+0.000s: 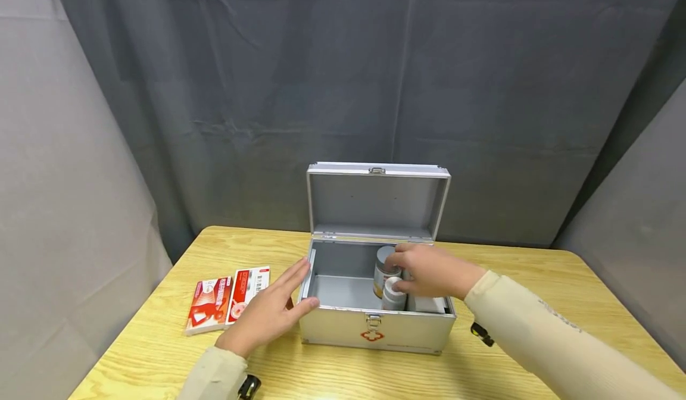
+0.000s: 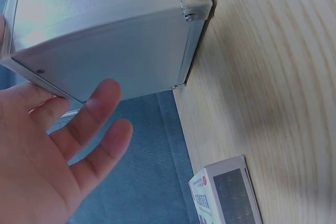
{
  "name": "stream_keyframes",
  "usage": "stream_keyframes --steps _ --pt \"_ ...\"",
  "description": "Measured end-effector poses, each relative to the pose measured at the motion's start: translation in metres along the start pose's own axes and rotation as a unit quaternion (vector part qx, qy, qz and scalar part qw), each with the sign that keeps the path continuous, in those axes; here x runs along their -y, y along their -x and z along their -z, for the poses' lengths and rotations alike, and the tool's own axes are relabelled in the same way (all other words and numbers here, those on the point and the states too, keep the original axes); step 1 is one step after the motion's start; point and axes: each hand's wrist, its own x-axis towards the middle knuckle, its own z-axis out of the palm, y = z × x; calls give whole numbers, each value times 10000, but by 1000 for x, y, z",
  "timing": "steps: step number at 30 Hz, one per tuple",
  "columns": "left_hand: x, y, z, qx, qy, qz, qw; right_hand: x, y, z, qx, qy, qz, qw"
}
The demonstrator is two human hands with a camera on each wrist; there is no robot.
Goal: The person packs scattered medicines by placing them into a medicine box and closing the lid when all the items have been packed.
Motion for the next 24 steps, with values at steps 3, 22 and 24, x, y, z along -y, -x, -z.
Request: stream_keyframes --steps 3,22,24 --pt "-1 -1 0 27 13 -17 10000 -6 16 3 -631 -272 -92 9976" --pt "1 1 -1 -22 -33 -15 10000 -38 110 1 -1263 -985 -1615 9738" --pt "1 1 0 -26 -66 -49 10000 -36 113 -4 -1305 -1057 -1638 9721"
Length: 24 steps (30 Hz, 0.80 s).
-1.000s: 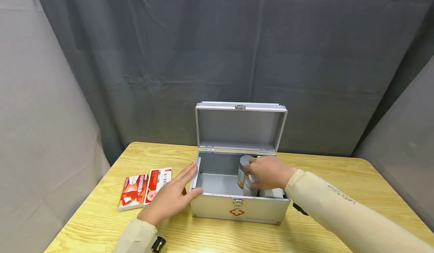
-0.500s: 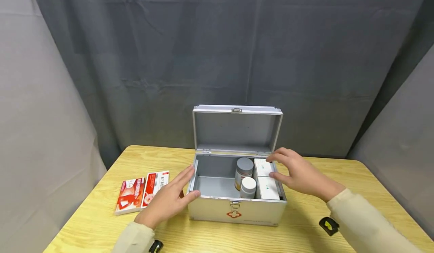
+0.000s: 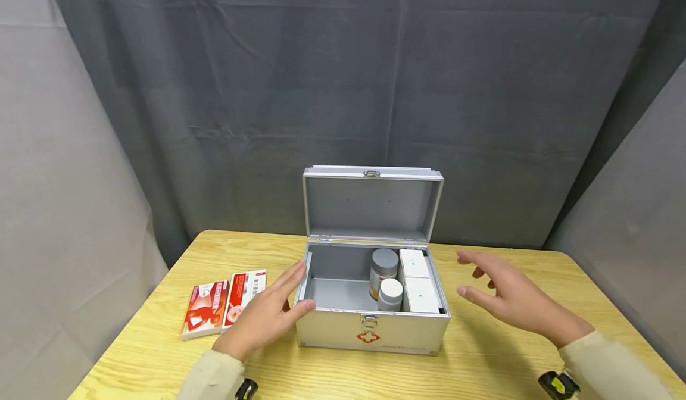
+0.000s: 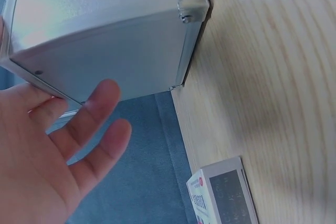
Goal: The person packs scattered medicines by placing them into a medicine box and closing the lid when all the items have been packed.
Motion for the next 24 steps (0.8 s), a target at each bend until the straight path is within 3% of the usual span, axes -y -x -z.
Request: stream_keyframes --steps 6,14,24 --pt "1 -1 0 -30 -35 -4 10000 0 3 -22 -223 -65 249 9994" --pt "0 -1 -1 11 38 -3 10000 -2 7 -51 -127 -240 444 9986" --pt "0 0 -1 7 -11 -6 10000 -11 4 -64 -885 615 774 9912"
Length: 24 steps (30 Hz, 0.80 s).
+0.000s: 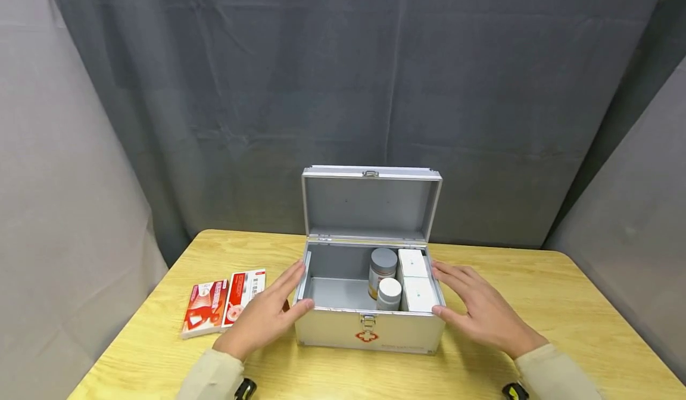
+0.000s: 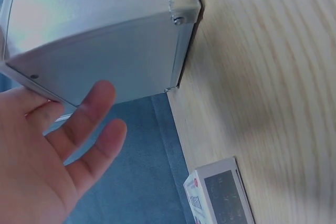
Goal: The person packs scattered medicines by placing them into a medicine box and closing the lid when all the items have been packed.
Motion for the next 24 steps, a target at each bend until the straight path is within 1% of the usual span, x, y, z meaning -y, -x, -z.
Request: stream_keyframes --steps 2,5,9,11,17,21,24 --pt "-1 -2 1 -51 2 -55 10000 -1 0 0 -47 8 -60 10000" --pt "-3 -4 1 -59 47 -65 9999 -1 2 -1 13 -144 -198 9997" --pt "-2 0 -2 -27 130 29 9999 0 6 -2 148 -379 -273 9988" --pt "-1 2 -3 -45 128 43 9999 0 7 -4 139 -431 -259 9986" --pt "-1 3 -1 -14 36 -3 10000 -1 6 -2 -100 -280 12 9996" --pt "0 1 1 -42 -31 -59 10000 1 3 -4 -188 -179 -2 9997" --pt "1 2 4 -19 -131 -25 9999 3 0 -8 -136 -126 -28 9998"
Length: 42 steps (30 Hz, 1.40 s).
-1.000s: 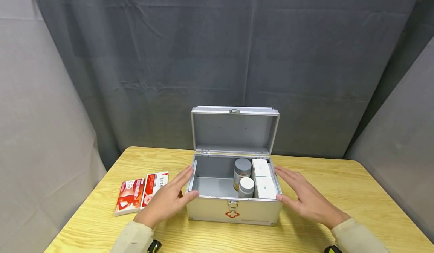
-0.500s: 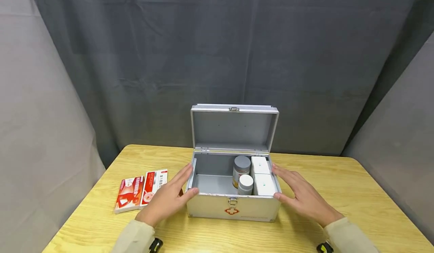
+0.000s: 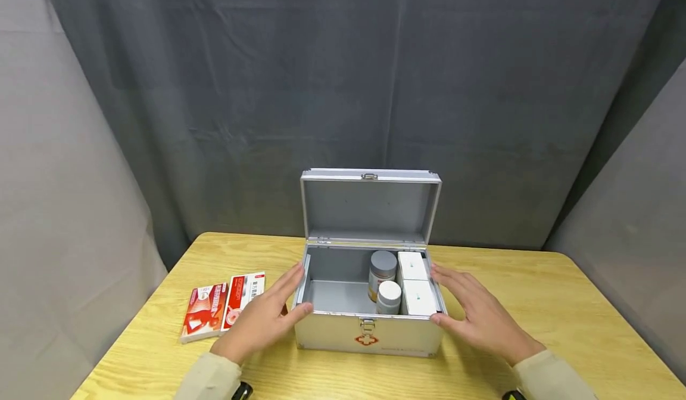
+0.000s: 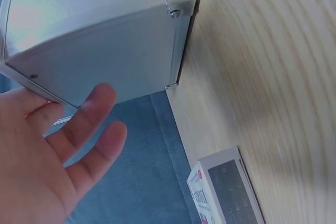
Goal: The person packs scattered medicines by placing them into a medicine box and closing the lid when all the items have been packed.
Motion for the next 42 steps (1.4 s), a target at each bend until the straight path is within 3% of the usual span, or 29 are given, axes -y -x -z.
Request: stream_keyframes --steps 6,11,16,22,26,29,35,42 --pt "1 6 9 -36 -144 117 9998 4 -4 -5 148 79 -16 9999" --pt "0 5 16 -49 -255 -89 9996 5 -5 -4 145 136 8 9998" --pt "-4 6 16 -288 -478 -255 9981 4 -6 -3 117 269 92 9995" --pt "-6 5 14 -1027 -795 -640 9895 4 -5 3 216 237 59 9995" --pt "1 5 12 -1500 -674 -680 9840 2 -1 7 300 56 -103 9995" --pt "13 8 12 -1553 -526 -428 9855 0 2 7 312 -46 -141 9994" --pt "49 10 26 -1329 -443 428 9892 -1 1 5 324 -182 -115 9992" --pt "81 0 43 -1047 -776 1311 9828 -2 0 3 286 -263 -182 9991"
